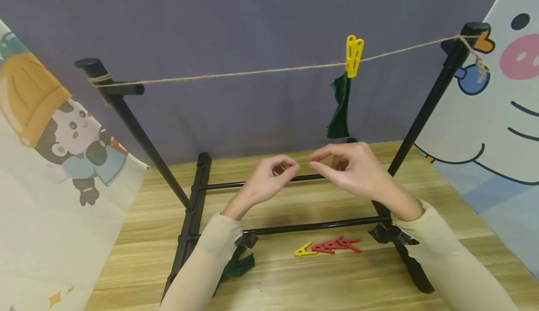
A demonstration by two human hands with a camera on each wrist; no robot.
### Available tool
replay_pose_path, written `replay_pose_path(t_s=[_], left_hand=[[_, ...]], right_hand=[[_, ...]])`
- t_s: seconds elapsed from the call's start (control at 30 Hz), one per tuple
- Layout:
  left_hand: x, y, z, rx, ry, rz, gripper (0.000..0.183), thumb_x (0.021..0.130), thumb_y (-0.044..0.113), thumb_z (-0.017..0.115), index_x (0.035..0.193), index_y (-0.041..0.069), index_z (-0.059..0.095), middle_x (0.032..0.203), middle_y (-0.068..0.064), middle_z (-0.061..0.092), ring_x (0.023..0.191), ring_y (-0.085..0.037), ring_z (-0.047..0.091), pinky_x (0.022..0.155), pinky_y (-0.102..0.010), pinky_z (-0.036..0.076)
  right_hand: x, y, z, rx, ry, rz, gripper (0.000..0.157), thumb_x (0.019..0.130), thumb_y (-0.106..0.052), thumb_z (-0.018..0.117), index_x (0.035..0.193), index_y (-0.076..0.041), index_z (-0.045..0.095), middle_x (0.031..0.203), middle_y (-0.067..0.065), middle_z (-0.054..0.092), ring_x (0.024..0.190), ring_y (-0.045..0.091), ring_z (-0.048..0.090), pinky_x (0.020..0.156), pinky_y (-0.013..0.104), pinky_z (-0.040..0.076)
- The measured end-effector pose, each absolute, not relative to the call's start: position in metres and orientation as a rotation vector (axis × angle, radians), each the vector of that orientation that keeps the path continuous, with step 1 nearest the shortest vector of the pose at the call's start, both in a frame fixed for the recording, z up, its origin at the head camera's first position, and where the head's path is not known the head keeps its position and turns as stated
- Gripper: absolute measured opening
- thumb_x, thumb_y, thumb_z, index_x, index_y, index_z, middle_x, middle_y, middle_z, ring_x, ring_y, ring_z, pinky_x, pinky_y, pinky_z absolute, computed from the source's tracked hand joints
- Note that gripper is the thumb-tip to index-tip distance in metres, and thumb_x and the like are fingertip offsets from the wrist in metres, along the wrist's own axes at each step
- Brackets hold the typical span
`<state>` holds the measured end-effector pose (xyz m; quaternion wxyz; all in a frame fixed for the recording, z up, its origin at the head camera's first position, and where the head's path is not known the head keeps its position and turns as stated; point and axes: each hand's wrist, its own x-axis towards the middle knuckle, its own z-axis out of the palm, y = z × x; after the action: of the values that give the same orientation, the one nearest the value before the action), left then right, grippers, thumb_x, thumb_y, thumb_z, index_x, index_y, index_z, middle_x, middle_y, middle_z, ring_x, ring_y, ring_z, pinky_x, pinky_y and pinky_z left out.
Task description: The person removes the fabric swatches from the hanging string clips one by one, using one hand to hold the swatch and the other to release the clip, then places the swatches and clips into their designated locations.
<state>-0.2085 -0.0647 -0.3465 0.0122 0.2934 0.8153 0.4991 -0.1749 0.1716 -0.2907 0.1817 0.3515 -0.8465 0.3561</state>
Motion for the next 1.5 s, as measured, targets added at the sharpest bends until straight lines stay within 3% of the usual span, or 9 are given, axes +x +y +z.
replay_pose_path(t_s=[0.17,0.3,0.6,0.97,1.3,1.5], left_hand=[[-0.210,-0.060,-0.345,0.931,2.550,1.587,0.022,0.097,0.039,0.056,0.106,0.022,0.068,0.094,0.008,0.066,0.080,-0.017,0.062,0.064,-0.033,0.053],[-0.212,-0.057,-0.343,0.940,2.566,1.587,0.022,0.096,0.041,0.056,0.106,0.025,0.067,0.096,0.010,0.065,0.080,-0.012,0.061,0.064,-0.032,0.053],[-0.214,-0.046,-0.336,0.951,2.553,1.671,0.024,0.096,0.042,0.055,0.108,0.023,0.066,0.096,0.006,0.066,0.078,-0.016,0.062,0.060,-0.033,0.053],[-0.217,-0.036,-0.333,0.933,2.565,1.759,0.024,0.096,0.040,0.057,0.109,0.024,0.067,0.102,0.010,0.065,0.081,-0.013,0.060,0.066,-0.032,0.052],[-0.220,-0.026,-0.329,0.938,2.557,1.844,0.024,0.095,0.040,0.058,0.110,0.023,0.067,0.106,0.009,0.065,0.080,-0.015,0.060,0.064,-0.032,0.051],[-0.219,-0.019,-0.327,0.928,2.531,1.862,0.026,0.095,0.040,0.059,0.111,0.022,0.067,0.107,0.009,0.064,0.080,-0.015,0.060,0.062,-0.032,0.051]], right_hand=[[-0.176,0.173,-0.287,0.986,-2.385,0.996,0.013,0.090,-0.026,0.069,0.103,-0.029,0.071,0.068,-0.020,0.062,0.041,-0.002,0.046,0.036,0.021,0.034],[-0.177,0.175,-0.282,0.981,-2.376,0.979,0.013,0.090,-0.025,0.069,0.103,-0.029,0.071,0.060,-0.020,0.058,0.040,-0.001,0.043,0.036,0.021,0.033],[-0.178,0.176,-0.271,0.958,-2.322,0.955,0.012,0.090,-0.023,0.070,0.100,-0.027,0.072,0.054,-0.019,0.053,0.038,0.000,0.040,0.037,0.020,0.031],[-0.180,0.182,-0.260,0.899,-2.264,0.917,0.013,0.087,-0.019,0.072,0.099,-0.026,0.073,0.046,-0.019,0.045,0.035,0.003,0.033,0.036,0.021,0.026],[-0.162,0.171,-0.229,0.819,-2.186,0.948,0.010,0.085,-0.002,0.071,0.094,-0.006,0.074,0.045,-0.007,0.048,0.035,0.004,0.032,0.037,0.023,0.024],[-0.161,0.174,-0.219,0.762,-2.166,0.939,0.008,0.084,-0.001,0.071,0.092,-0.003,0.074,0.047,-0.001,0.054,0.035,0.006,0.037,0.037,0.022,0.025]])
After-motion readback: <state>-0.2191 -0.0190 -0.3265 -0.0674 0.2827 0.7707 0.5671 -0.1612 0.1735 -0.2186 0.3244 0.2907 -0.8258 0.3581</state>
